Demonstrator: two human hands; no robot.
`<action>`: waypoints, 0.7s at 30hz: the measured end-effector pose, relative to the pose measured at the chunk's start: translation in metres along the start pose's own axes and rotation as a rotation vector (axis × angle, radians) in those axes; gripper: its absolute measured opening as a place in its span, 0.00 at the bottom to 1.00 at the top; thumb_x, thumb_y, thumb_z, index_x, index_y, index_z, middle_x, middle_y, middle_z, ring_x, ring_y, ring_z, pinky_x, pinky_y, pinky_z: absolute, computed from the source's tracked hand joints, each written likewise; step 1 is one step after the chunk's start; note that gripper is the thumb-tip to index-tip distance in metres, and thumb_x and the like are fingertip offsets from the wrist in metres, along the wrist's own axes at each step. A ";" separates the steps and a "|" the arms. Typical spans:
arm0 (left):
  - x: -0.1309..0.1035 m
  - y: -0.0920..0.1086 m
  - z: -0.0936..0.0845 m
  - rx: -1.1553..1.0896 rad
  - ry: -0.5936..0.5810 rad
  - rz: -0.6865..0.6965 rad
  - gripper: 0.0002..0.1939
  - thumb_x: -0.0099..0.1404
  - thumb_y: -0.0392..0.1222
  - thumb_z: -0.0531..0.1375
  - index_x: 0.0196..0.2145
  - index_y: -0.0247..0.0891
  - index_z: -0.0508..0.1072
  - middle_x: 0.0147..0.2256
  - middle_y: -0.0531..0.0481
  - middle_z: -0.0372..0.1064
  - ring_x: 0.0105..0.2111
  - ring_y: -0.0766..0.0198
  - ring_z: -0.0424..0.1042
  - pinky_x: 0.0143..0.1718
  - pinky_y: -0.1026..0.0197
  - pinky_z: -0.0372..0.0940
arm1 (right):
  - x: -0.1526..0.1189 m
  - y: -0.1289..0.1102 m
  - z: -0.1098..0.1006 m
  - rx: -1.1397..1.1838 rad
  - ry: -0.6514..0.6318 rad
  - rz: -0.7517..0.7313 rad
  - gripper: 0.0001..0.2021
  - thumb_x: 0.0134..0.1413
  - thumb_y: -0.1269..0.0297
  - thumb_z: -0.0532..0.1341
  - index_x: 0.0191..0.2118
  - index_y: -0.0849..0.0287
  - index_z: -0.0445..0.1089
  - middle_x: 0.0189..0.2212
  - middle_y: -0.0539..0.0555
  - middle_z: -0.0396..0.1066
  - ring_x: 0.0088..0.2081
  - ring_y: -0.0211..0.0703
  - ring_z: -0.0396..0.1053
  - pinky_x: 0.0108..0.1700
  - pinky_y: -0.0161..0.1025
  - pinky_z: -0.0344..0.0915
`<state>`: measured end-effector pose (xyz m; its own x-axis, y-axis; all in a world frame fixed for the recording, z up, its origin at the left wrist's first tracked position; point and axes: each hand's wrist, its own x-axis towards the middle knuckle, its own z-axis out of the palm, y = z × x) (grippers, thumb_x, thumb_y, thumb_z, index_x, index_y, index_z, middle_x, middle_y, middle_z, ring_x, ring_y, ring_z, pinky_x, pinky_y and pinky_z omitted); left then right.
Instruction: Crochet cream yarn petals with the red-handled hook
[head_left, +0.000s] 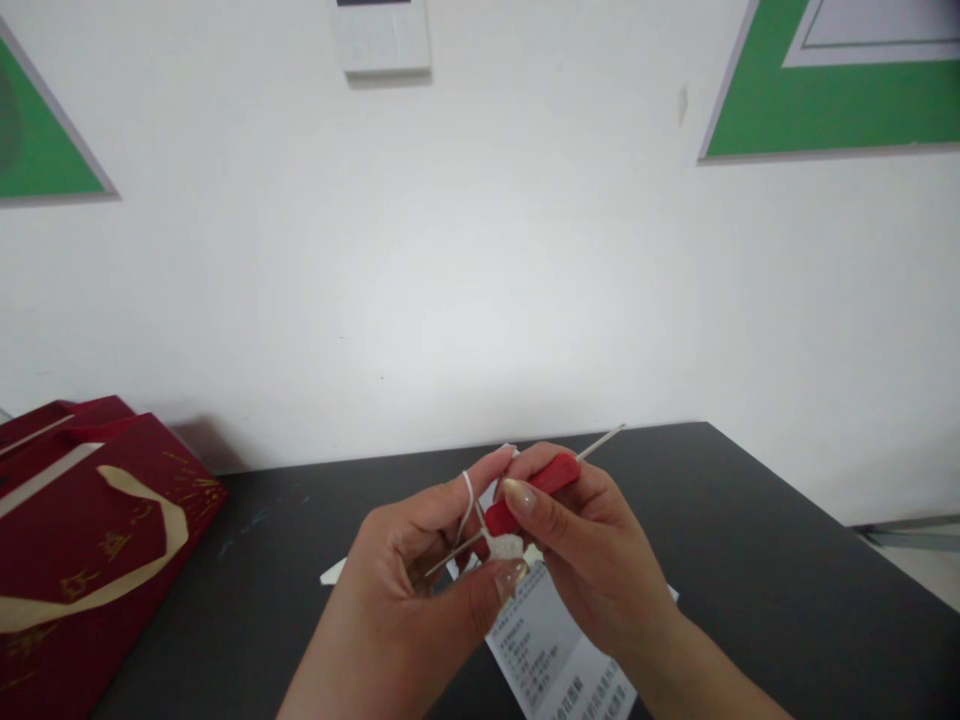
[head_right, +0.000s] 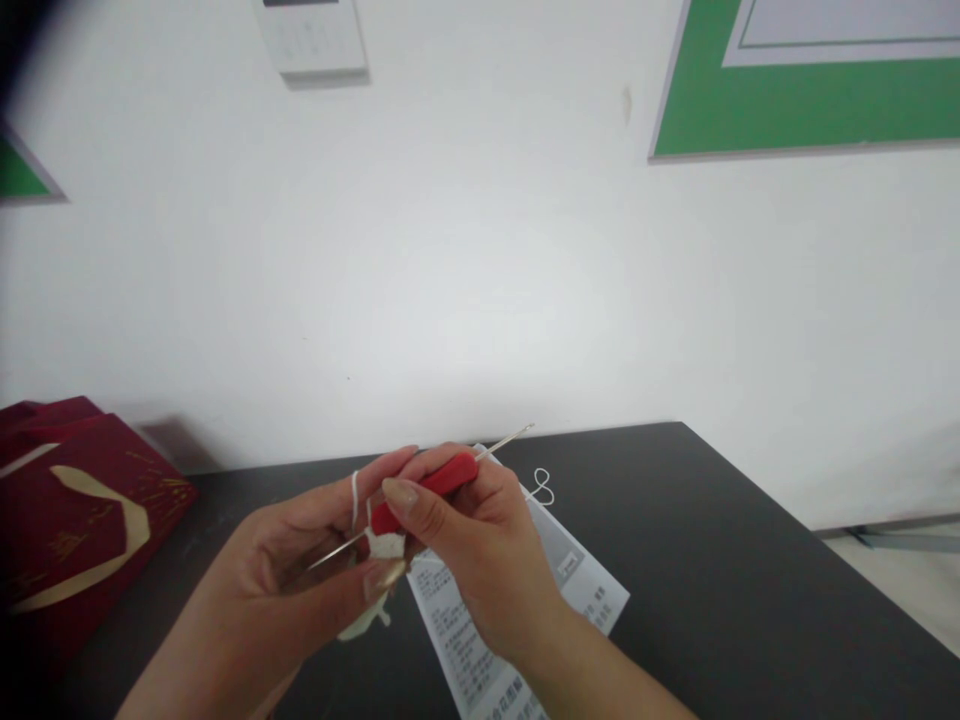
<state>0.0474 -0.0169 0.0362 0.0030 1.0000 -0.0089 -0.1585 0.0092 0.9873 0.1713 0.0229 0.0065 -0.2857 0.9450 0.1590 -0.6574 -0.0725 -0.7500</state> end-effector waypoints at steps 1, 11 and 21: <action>0.000 0.000 0.000 -0.003 0.002 0.001 0.23 0.49 0.32 0.70 0.44 0.48 0.82 0.37 0.49 0.82 0.35 0.60 0.76 0.38 0.64 0.69 | 0.000 0.000 0.000 -0.004 -0.008 0.007 0.07 0.47 0.64 0.73 0.27 0.58 0.75 0.21 0.47 0.75 0.23 0.32 0.69 0.27 0.29 0.66; 0.005 -0.008 -0.008 -0.040 -0.097 0.045 0.21 0.54 0.33 0.69 0.46 0.51 0.81 0.30 0.52 0.80 0.30 0.66 0.73 0.34 0.67 0.67 | 0.001 -0.011 -0.003 -0.128 -0.103 0.077 0.10 0.36 0.70 0.76 0.26 0.59 0.75 0.22 0.47 0.74 0.22 0.32 0.69 0.24 0.28 0.68; 0.022 -0.012 -0.018 0.197 -0.181 0.060 0.25 0.60 0.39 0.67 0.55 0.40 0.74 0.31 0.51 0.75 0.31 0.63 0.70 0.38 0.62 0.65 | 0.016 -0.014 -0.019 -0.250 -0.126 0.114 0.10 0.36 0.70 0.76 0.26 0.62 0.77 0.20 0.49 0.76 0.21 0.32 0.71 0.24 0.27 0.69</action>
<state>0.0313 0.0053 0.0214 0.1786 0.9820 0.0617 0.0315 -0.0684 0.9972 0.1889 0.0451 0.0074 -0.4421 0.8873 0.1311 -0.4289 -0.0807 -0.8997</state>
